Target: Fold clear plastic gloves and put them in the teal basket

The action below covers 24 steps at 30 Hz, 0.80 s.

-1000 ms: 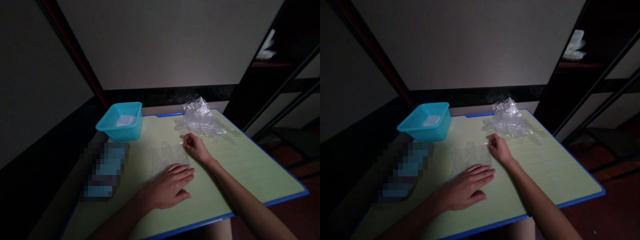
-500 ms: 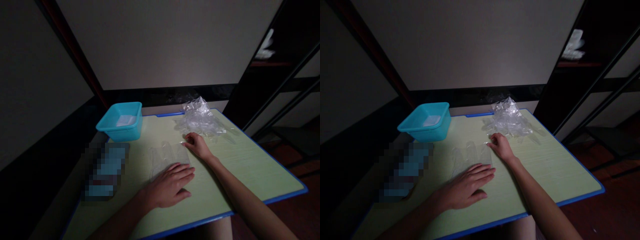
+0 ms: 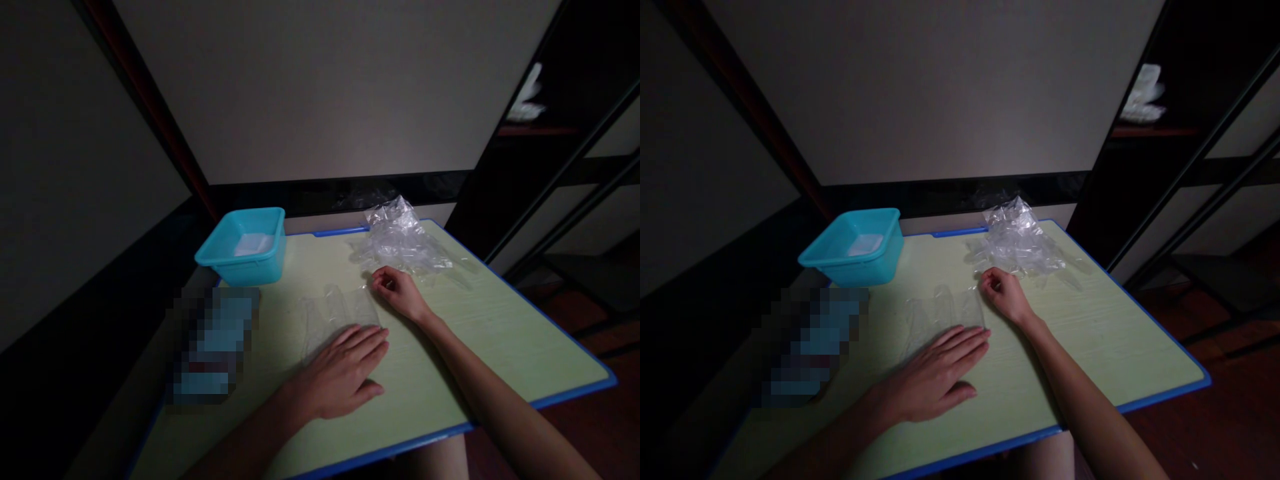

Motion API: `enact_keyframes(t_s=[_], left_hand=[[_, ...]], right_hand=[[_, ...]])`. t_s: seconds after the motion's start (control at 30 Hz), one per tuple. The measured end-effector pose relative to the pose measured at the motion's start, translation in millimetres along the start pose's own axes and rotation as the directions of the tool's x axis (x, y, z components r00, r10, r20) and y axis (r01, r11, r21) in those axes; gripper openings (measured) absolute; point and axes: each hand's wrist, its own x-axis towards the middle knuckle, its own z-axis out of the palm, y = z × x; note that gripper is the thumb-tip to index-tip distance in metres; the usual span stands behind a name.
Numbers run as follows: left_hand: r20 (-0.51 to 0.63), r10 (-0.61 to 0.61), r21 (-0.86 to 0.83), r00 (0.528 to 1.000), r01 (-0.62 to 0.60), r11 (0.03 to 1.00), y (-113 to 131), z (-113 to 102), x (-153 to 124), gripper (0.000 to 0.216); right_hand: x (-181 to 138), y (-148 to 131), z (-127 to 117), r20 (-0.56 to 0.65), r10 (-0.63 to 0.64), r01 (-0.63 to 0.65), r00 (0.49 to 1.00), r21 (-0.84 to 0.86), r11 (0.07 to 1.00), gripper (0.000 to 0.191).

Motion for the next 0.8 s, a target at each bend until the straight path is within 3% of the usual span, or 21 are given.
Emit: enact_keyframes(t_s=[0.33,0.8], left_hand=[[-0.024,-0.023,0.007,0.999,0.024,1.000,-2.0,3.9,-1.4,0.053],[0.008,-0.009,-0.016,1.000,0.009,1.000,-2.8,3.3,-1.5,0.056]], right_hand=[[-5.7,-9.1,-5.5,0.129,-0.071,0.084,0.989,-0.099,0.992,0.014],[-8.0,-6.2,-5.6,0.166,-0.158,0.194,0.973,-0.227,0.954,0.013]])
